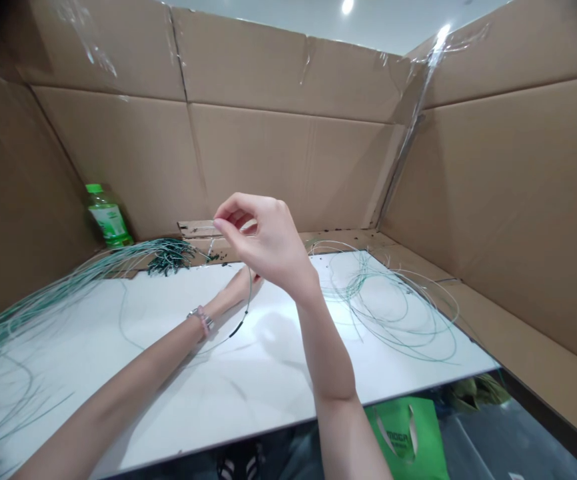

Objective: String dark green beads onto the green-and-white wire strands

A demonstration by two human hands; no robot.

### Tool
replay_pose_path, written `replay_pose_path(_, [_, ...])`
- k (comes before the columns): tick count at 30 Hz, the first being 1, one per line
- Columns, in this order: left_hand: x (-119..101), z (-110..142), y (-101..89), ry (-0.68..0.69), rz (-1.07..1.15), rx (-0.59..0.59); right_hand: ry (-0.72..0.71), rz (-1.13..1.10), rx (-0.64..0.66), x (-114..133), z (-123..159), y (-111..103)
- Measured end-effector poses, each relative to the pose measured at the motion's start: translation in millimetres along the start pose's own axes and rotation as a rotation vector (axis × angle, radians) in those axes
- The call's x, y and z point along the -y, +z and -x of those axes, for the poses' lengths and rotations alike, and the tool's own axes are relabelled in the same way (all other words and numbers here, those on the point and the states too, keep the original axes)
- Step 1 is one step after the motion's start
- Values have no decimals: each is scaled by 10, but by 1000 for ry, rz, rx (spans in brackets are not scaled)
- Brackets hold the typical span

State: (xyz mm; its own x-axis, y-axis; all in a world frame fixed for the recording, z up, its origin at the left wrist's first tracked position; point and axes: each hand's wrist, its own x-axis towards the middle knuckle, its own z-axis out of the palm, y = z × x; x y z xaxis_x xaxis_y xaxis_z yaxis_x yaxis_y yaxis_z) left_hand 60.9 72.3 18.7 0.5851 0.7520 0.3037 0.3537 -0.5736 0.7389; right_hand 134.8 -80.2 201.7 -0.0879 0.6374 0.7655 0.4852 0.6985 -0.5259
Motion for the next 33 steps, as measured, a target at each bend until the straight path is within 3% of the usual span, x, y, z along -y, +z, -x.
replay_pose_path(6, [-486, -52, -624, 73, 374, -225, 4, 14, -46, -4, 1, -22])
replay_pose_path(7, [-614, -9, -744, 99, 458, -270, -3, 14, -67, 5, 9, -21])
replay_pose_path(9, [-886, 135, -946, 150, 833, -352, -17, 14, -102, 35, 31, -9])
replay_pose_path(11, [-1138, 319, -1069, 212, 983, -374, -34, 7, -113, 77, 55, 16])
replay_pose_path(16, [-1484, 657, -1113, 373, 1013, -293, -83, -61, -137, 175, 108, 110])
replay_pose_path(22, [-1529, 781, -1119, 444, 938, -261, -114, -14, -164, 262, 180, 165])
replay_pose_path(33, [-1639, 903, -1192, 539, 651, -388, -128, -16, -157, 297, 218, 163])
